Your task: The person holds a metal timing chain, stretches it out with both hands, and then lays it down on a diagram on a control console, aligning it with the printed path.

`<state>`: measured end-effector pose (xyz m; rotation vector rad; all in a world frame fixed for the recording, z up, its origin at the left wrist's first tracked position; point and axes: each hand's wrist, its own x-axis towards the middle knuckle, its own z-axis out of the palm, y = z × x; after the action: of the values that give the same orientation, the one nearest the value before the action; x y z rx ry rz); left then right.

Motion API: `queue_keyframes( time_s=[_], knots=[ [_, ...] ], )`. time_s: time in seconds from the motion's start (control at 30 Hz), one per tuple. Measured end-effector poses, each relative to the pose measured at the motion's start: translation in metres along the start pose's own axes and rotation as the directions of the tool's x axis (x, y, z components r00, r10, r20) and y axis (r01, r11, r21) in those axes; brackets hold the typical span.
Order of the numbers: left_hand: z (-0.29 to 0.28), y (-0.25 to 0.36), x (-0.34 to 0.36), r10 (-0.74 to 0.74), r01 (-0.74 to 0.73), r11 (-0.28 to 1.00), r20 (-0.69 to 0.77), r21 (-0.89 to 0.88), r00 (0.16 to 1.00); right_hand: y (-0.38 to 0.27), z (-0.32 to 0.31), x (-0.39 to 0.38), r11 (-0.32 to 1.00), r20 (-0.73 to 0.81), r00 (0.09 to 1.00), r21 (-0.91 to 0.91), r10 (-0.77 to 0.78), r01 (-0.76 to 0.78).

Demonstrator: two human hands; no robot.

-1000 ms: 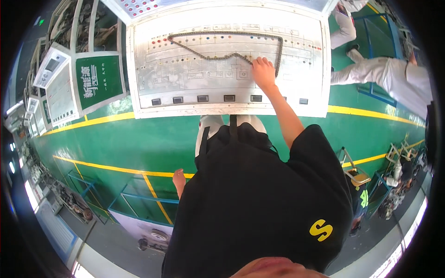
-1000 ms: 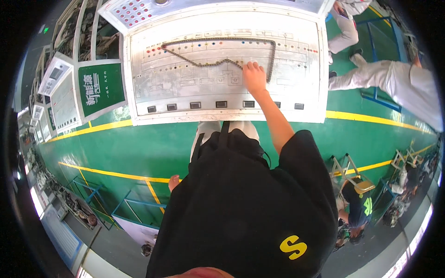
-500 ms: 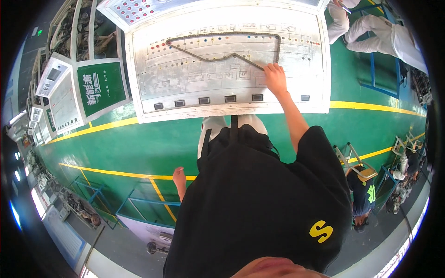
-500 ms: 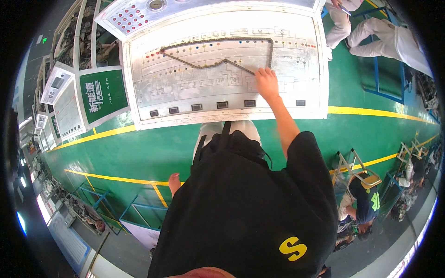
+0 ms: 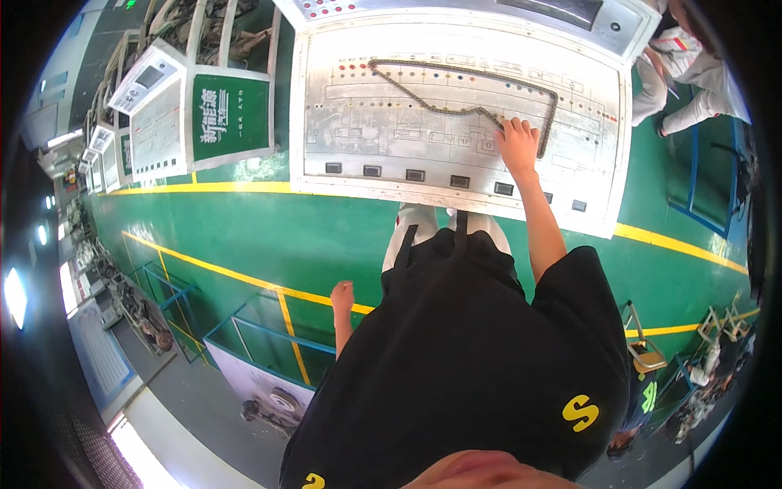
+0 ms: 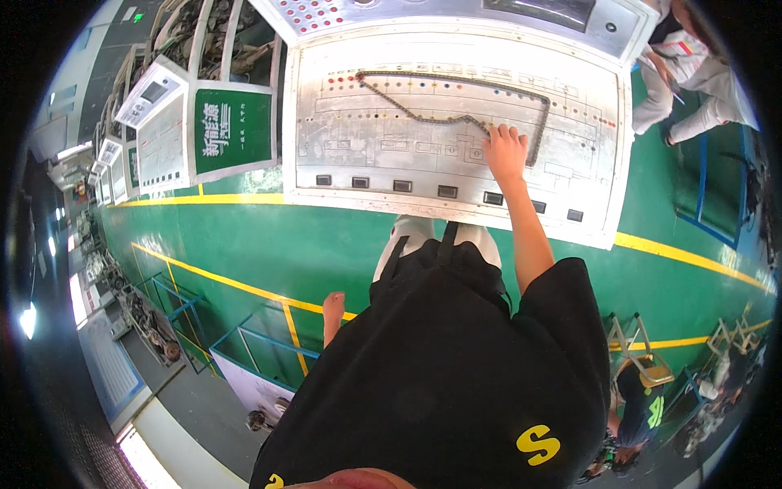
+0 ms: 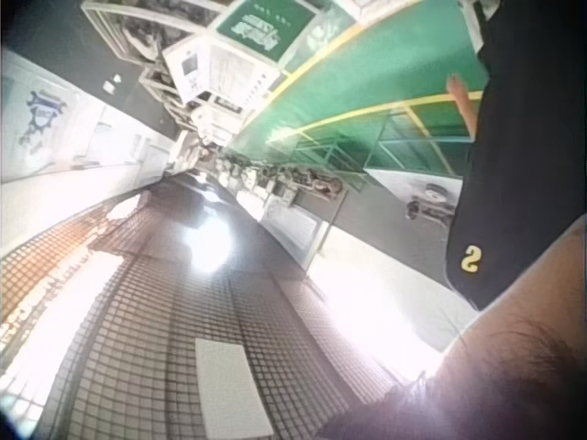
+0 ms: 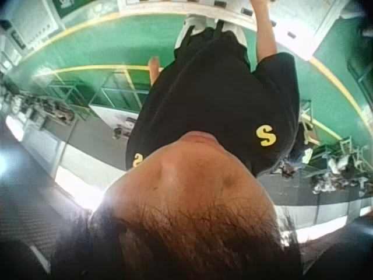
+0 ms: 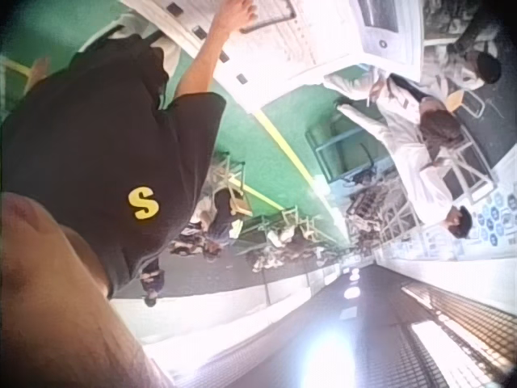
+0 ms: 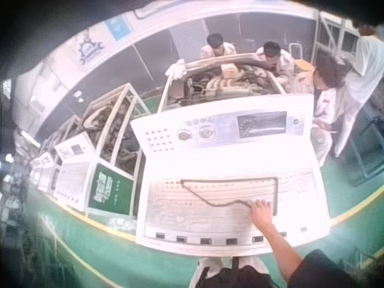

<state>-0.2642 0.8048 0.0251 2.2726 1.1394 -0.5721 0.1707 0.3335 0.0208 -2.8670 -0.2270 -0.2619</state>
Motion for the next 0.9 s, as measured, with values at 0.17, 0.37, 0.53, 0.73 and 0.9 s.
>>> queue_keyframes(
  time_s=[0.17, 0.37, 0.53, 0.73, 0.9],
  knots=[
    [-0.001, 0.008, -0.006, 0.038, -0.039, 0.999, -0.055, -0.007, 0.998, 0.003, 0.014, 0.005, 0.998, 0.037, 0.997, -0.025, -0.061, 0.062],
    [0.003, -0.008, -0.023, 0.018, -0.019, 0.999, -0.044, -0.027, 0.999, 0.014, 0.001, -0.003, 0.987, 0.064, 0.989, -0.079, -0.137, 0.142],
    [0.007, -0.022, -0.041, -0.055, 0.054, 0.998, 0.036, 0.02, 0.998, 0.04, -0.011, -0.023, 0.987, 0.103, 0.985, -0.06, -0.14, 0.147],
    [0.02, -0.03, -0.048, -0.02, 0.017, 0.995, 0.034, 0.096, 0.999, 0.041, -0.035, -0.018, 0.989, 0.34, 0.94, -0.131, -0.014, 0.062],
    [0.026, -0.022, -0.045, 0.014, -0.017, 0.997, 0.041, 0.079, 0.999, 0.017, -0.016, 0.007, 0.999, 0.21, 0.977, -0.036, -0.016, 0.025]
  ],
)
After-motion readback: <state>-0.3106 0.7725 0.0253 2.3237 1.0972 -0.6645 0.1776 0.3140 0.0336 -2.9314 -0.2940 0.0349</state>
